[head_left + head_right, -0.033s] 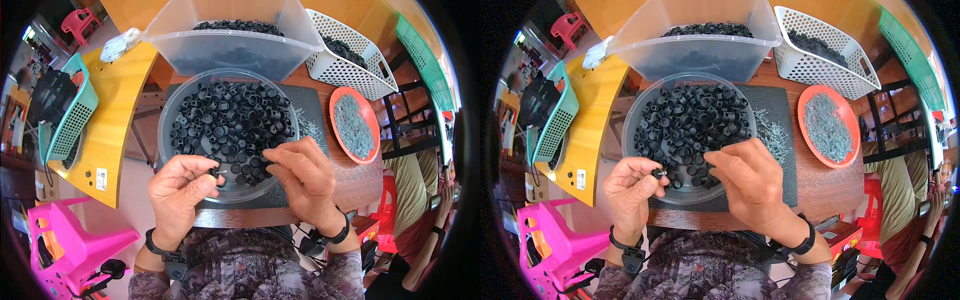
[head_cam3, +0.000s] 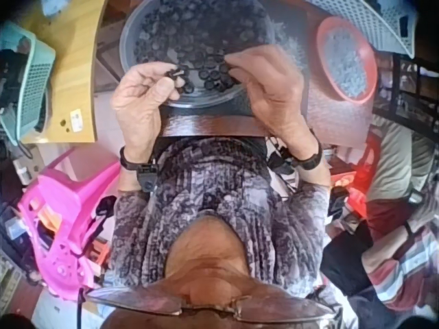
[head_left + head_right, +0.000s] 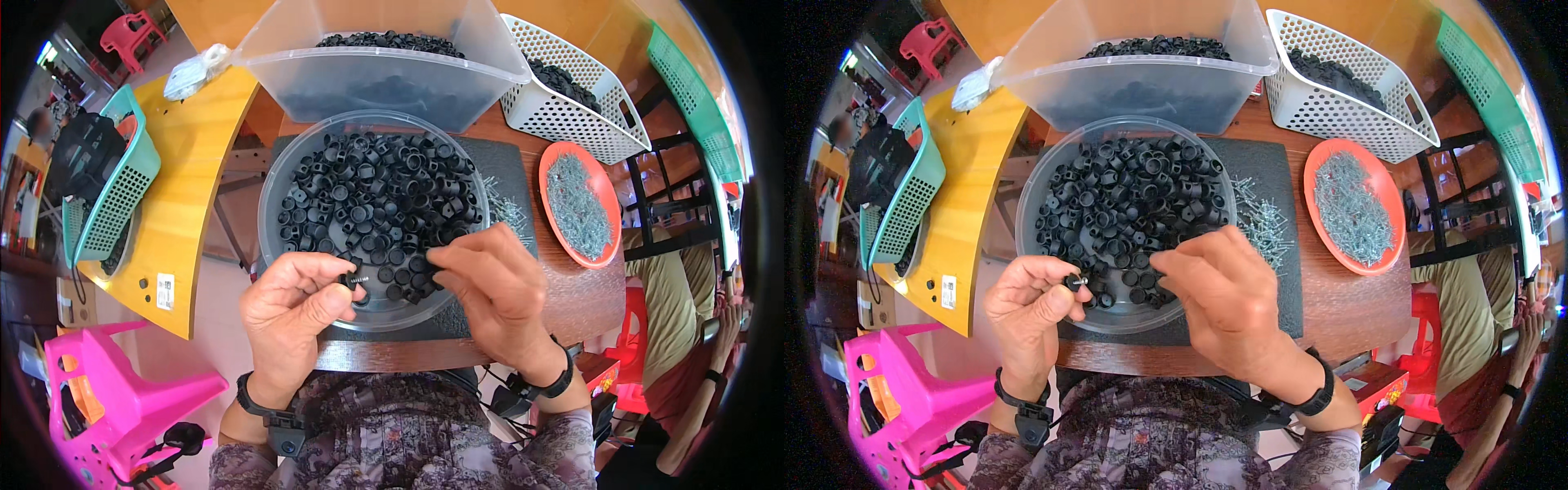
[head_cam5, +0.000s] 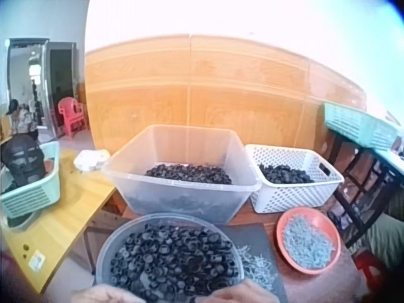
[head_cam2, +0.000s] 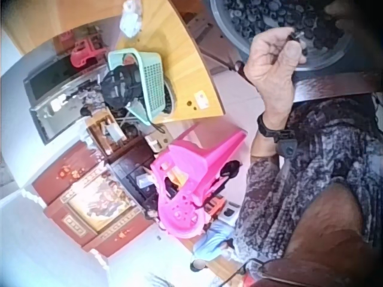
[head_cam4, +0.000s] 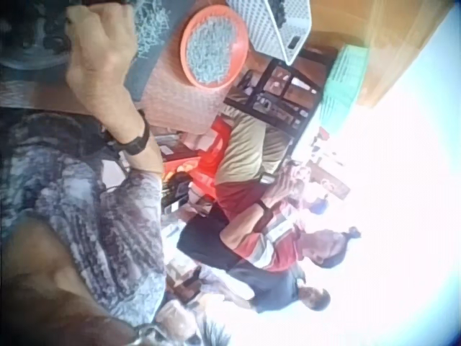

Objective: Assembling small black plastic caps with grey plastic stems by pushing them together.

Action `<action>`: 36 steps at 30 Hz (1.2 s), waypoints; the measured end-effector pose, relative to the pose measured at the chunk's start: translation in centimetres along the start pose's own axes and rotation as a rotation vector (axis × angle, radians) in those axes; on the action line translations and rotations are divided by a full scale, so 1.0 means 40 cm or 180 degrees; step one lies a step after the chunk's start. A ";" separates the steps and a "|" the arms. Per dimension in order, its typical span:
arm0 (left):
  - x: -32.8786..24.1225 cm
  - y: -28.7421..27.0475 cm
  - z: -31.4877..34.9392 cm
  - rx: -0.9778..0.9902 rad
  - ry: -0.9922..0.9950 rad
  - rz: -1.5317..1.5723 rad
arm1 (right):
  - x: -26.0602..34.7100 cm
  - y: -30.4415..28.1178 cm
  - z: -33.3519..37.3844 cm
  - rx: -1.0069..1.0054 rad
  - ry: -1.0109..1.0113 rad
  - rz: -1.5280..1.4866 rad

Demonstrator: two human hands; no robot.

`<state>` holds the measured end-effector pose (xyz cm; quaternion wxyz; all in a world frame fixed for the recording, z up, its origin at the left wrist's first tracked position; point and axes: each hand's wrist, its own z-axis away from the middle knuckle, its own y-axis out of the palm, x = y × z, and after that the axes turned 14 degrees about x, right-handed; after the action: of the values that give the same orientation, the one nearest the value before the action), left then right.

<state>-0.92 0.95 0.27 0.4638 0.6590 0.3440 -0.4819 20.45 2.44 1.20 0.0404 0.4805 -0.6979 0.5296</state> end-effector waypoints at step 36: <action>0.001 0.043 0.004 0.0132 0.0147 0.0037 | 0.035 0.062 -0.032 0.0314 -0.0225 -0.0401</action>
<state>0.60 0.23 0.71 0.4447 0.6815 0.3407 -0.4709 17.37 2.51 0.81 0.0253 0.5432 -0.6404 0.5424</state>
